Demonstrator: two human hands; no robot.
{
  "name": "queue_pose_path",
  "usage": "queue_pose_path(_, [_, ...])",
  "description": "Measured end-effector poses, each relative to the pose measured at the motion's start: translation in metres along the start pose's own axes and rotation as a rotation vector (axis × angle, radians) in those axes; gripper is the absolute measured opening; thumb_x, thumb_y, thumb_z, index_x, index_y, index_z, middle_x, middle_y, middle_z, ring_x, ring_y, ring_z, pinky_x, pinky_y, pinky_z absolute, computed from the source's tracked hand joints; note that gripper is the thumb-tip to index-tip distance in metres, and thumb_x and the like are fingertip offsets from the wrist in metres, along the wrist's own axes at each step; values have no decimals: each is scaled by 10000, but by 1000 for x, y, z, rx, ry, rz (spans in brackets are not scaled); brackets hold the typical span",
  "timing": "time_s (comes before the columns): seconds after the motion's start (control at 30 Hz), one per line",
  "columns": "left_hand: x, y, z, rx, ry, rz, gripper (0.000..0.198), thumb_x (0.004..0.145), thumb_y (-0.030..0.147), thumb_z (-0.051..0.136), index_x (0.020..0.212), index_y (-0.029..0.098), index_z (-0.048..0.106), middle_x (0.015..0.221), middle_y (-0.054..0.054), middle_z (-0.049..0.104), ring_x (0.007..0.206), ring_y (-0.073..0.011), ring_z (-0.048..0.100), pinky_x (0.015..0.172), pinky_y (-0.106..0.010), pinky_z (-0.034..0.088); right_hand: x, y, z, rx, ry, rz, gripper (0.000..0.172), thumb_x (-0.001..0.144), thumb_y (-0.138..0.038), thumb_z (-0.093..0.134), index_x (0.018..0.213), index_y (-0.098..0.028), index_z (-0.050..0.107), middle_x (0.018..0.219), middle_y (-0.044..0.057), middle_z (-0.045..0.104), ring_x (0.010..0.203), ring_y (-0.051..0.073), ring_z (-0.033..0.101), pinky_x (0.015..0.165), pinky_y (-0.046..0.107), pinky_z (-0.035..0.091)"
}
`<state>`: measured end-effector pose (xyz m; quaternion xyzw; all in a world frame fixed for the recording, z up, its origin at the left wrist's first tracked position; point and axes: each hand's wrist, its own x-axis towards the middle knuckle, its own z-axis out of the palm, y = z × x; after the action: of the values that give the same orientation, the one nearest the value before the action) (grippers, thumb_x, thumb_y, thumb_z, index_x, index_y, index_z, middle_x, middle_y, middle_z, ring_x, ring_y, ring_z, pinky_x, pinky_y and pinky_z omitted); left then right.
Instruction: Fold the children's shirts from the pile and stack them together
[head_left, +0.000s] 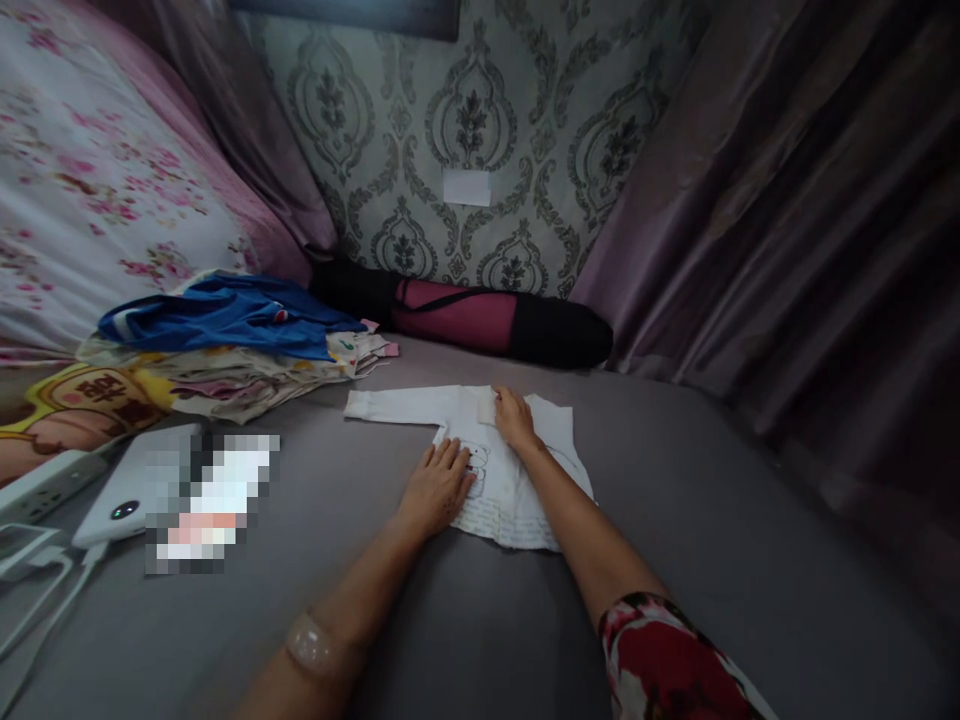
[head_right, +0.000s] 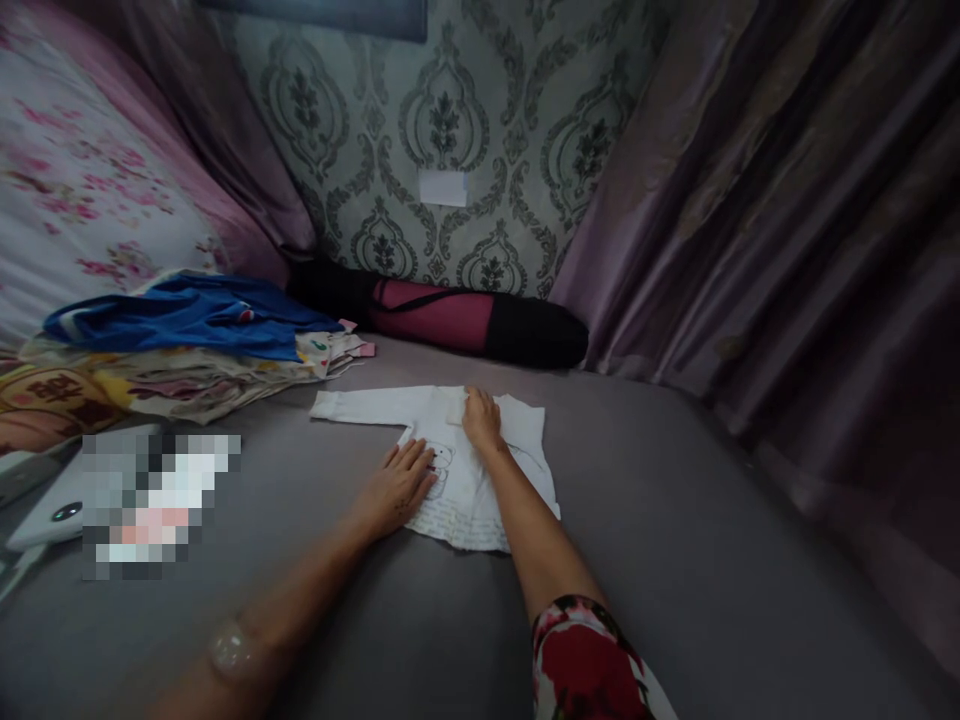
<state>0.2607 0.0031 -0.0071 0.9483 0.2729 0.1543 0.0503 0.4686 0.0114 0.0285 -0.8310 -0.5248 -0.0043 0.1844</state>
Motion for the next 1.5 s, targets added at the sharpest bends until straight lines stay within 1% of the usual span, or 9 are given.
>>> queue_pose_path(0.27, [-1,0,0,12,-15,-3,443,991,380,343,1351,166,486,1466,-149,469,1390,-276,389,1142,-470,303,-18,-12,20,-64,-146,-47,597,1012,-429,240,1509,-102,296,1597,119,239,1467,252,169,1173,442,79])
queue_pose_path(0.47, [-1,-2,-1,-3,-35,-5,440,989,374,351,1352,168,491,1469,-160,463,1394,-273,384,1144,-488,297,-20,-16,21,-66,-109,-31,594,1001,-427,252,1514,-131,302,1600,107,231,1467,248,173,1180,447,45])
queue_pose_path(0.53, [-1,-2,-3,-10,-50,-11,445,990,373,347,1353,160,493,1475,-165,454,1399,-280,376,1148,-495,289,-17,-15,14,-17,-176,-17,593,1005,-433,228,1519,-145,292,1605,93,222,1473,231,163,1182,439,55])
queue_pose_path(0.6, [-1,-1,-6,-8,-68,-14,456,994,373,334,1358,146,489,1485,-168,441,1404,-286,367,1153,-494,281,-15,-10,4,41,-230,14,598,1012,-435,182,1529,-147,265,1609,86,208,1478,213,153,1182,424,81])
queue_pose_path(0.7, [-2,0,-8,11,-92,-11,469,998,369,323,1367,128,482,1492,-166,433,1408,-290,360,1156,-487,277,-17,4,-7,22,-140,103,610,1013,-409,177,1528,-90,242,1610,117,192,1484,224,120,1184,419,57])
queue_pose_path(0.87, [-1,1,-7,31,-101,-19,462,992,355,343,1370,128,483,1489,-164,437,1407,-293,360,1156,-486,278,-31,23,-3,-58,-144,216,659,1000,-428,205,1514,-18,248,1603,162,184,1484,261,107,1184,430,40])
queue_pose_path(1.13, [-2,1,-13,39,-133,-16,468,994,369,333,1373,133,473,1496,-154,431,1413,-280,352,1161,-471,273,-28,24,-2,-34,-192,228,671,997,-430,190,1524,-16,214,1615,146,140,1489,256,80,1188,438,37])
queue_pose_path(1.33, [-4,1,-16,53,-98,-1,448,995,359,325,1355,152,494,1477,-137,462,1392,-258,391,1148,-459,302,-17,51,-23,-18,-214,185,632,1007,-415,149,1507,-53,284,1594,152,227,1478,229,152,1186,402,77])
queue_pose_path(1.5, [-4,1,-18,54,-100,-6,457,991,358,337,1358,143,505,1475,-132,467,1392,-266,391,1143,-465,315,-21,70,-13,-71,-196,108,640,1000,-415,185,1523,-49,239,1607,137,191,1485,226,122,1192,380,63])
